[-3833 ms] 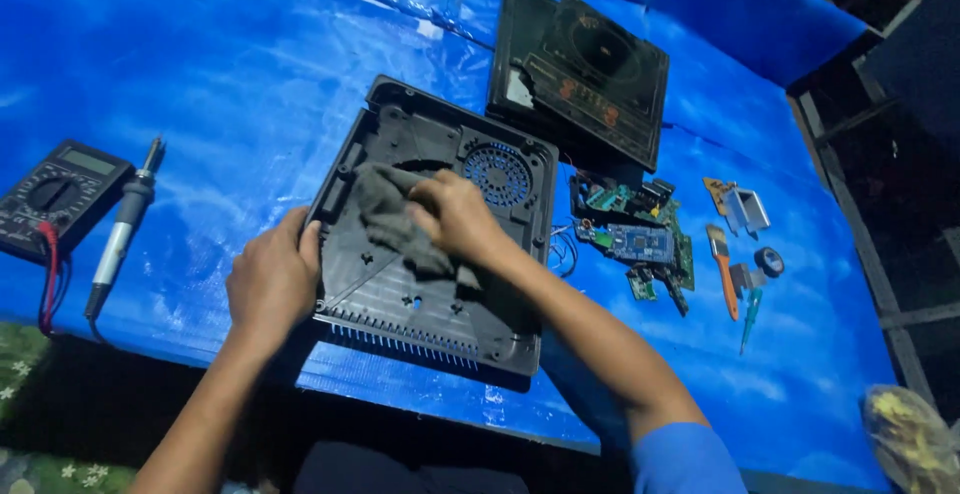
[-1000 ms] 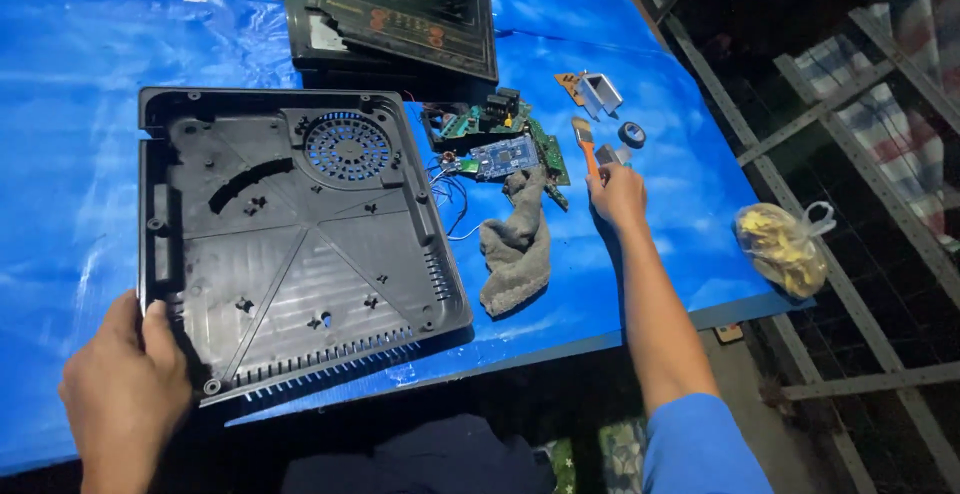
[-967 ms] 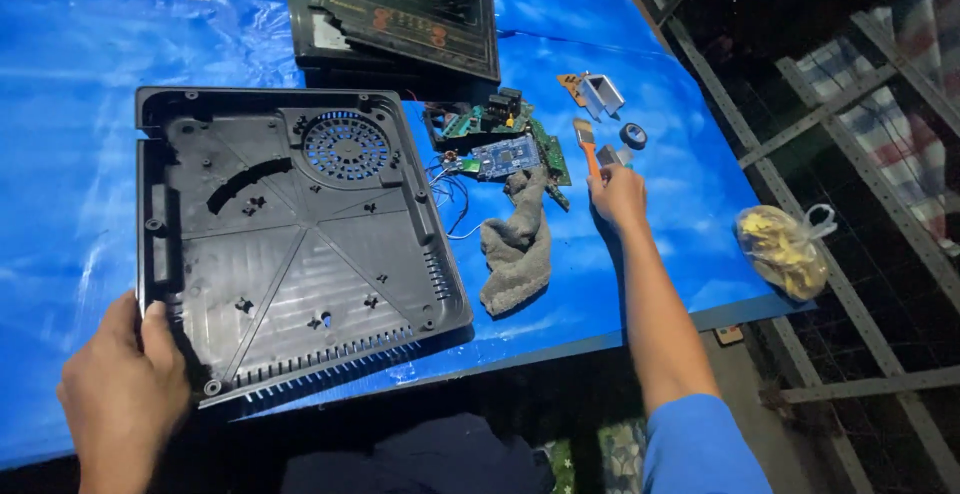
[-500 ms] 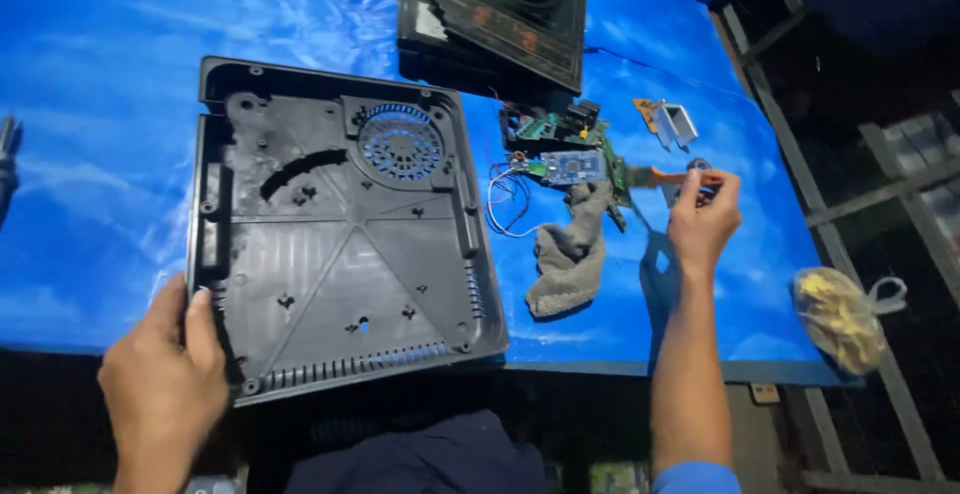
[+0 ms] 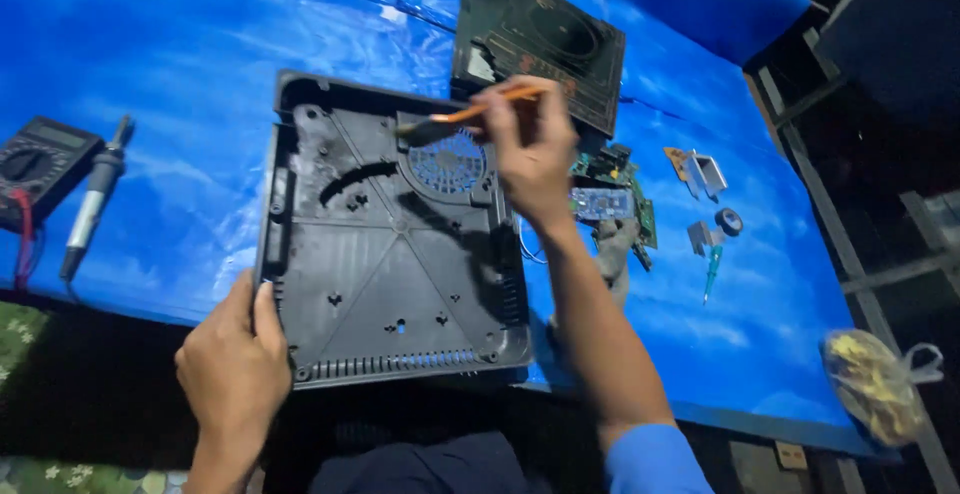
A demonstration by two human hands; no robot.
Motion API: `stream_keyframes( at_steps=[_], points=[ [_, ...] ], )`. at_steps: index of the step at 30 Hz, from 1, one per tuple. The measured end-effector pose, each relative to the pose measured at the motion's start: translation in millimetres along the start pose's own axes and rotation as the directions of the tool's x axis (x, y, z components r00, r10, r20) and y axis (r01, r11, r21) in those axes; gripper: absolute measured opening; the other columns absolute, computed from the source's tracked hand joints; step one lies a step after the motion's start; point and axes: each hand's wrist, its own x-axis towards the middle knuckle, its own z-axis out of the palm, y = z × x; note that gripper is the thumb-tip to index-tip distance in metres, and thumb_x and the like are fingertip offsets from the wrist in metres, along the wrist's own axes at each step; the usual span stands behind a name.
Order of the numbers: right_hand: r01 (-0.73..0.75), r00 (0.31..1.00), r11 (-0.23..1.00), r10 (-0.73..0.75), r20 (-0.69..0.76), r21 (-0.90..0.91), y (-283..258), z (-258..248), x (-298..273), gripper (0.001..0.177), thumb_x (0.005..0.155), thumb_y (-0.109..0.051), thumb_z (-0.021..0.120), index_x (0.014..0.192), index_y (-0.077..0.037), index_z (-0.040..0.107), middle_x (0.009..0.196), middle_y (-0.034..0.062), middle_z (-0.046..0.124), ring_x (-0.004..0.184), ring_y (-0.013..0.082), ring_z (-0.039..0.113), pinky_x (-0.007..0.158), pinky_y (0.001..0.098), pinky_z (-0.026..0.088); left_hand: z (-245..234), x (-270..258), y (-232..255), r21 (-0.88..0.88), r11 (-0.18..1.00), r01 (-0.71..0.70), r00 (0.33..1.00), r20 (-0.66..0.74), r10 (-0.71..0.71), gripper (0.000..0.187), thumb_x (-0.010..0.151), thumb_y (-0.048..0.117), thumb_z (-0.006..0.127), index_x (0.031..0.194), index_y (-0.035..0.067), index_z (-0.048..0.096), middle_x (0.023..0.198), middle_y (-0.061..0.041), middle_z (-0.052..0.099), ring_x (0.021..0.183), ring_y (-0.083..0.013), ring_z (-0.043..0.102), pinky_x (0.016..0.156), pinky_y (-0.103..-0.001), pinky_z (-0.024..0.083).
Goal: Disassembling an induction cooker to clean the internal housing and components using a brush and cloth.
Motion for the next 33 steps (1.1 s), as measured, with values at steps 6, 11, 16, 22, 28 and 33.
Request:
stream_keyframes(
  at_steps=[6, 11, 16, 22, 28, 33],
  points=[
    [0.031, 0.993, 0.987, -0.012, 0.119, -0.158, 37, 96, 24, 0.012, 0.1, -0.014, 0.061, 0.108, -0.008, 0.056, 0.082, 0.0038, 0.07, 0.061, 0.0103, 0.063, 0.055, 0.0241, 0.049, 6, 0, -8, -0.088, 0.996, -0.028, 0.993, -0.115, 0.017, 0.013, 0.101, 0.011, 0.072, 0.108, 0.003, 0.078, 0.078, -0.011, 0.067, 0.049, -0.0268, 0.055, 0.048, -0.04, 0.045],
    [0.075, 0.973, 0.987, -0.04, 0.229, -0.146, 61, 136, 10, 0.012, 0.098, -0.012, 0.064, 0.103, -0.003, 0.059, 0.078, 0.0033, 0.066, 0.061, 0.0117, 0.058, 0.058, 0.0248, 0.049, 9, 7, -10, -0.107, 0.994, -0.007, 0.997, -0.077, -0.002, 0.013, 0.093, 0.008, 0.074, 0.102, 0.0, 0.078, 0.079, -0.01, 0.07, 0.047, -0.0218, 0.057, 0.046, -0.035, 0.048],
    [0.164, 0.877, 0.977, -0.082, 0.473, -0.134, 61, 130, 10, 0.01, 0.097, -0.012, 0.065, 0.098, -0.002, 0.064, 0.089, 0.0101, 0.077, 0.064, 0.0161, 0.069, 0.057, 0.0267, 0.052, 7, 13, -9, -0.204, 0.979, 0.001, 0.996, -0.082, -0.019, 0.014, 0.091, 0.003, 0.074, 0.103, -0.004, 0.079, 0.078, -0.012, 0.069, 0.047, -0.0211, 0.054, 0.043, -0.034, 0.044],
    [0.217, 0.844, 0.962, -0.099, 0.527, -0.166, 55, 120, 14, 0.01, 0.098, -0.013, 0.067, 0.098, -0.003, 0.068, 0.087, 0.0076, 0.072, 0.061, 0.0147, 0.062, 0.056, 0.0268, 0.049, 3, 14, -6, -0.208, 0.975, 0.073, 0.996, -0.041, -0.084, 0.015, 0.092, 0.005, 0.073, 0.103, -0.003, 0.079, 0.077, -0.011, 0.068, 0.045, -0.0209, 0.054, 0.043, -0.035, 0.044],
    [0.199, 0.781, 0.977, -0.108, 0.615, -0.082, 60, 122, 6, 0.012, 0.093, -0.007, 0.063, 0.104, -0.006, 0.069, 0.089, 0.0077, 0.07, 0.067, 0.0162, 0.063, 0.059, 0.0268, 0.052, 5, 13, -5, -0.186, 0.981, 0.049, 0.997, -0.053, -0.059, 0.015, 0.093, 0.005, 0.074, 0.104, -0.003, 0.079, 0.077, -0.01, 0.069, 0.045, -0.0206, 0.053, 0.043, -0.035, 0.042],
    [0.172, 0.897, 0.983, -0.127, 0.424, -0.069, 64, 116, 13, 0.016, 0.102, -0.02, 0.062, 0.104, -0.005, 0.068, 0.095, 0.0093, 0.078, 0.086, 0.0174, 0.078, 0.07, 0.025, 0.061, 4, 10, -5, -0.193, 0.98, 0.056, 0.997, -0.042, -0.065, 0.016, 0.095, 0.006, 0.072, 0.107, -0.002, 0.079, 0.072, -0.009, 0.066, 0.042, -0.0174, 0.048, 0.039, -0.033, 0.038]
  ],
)
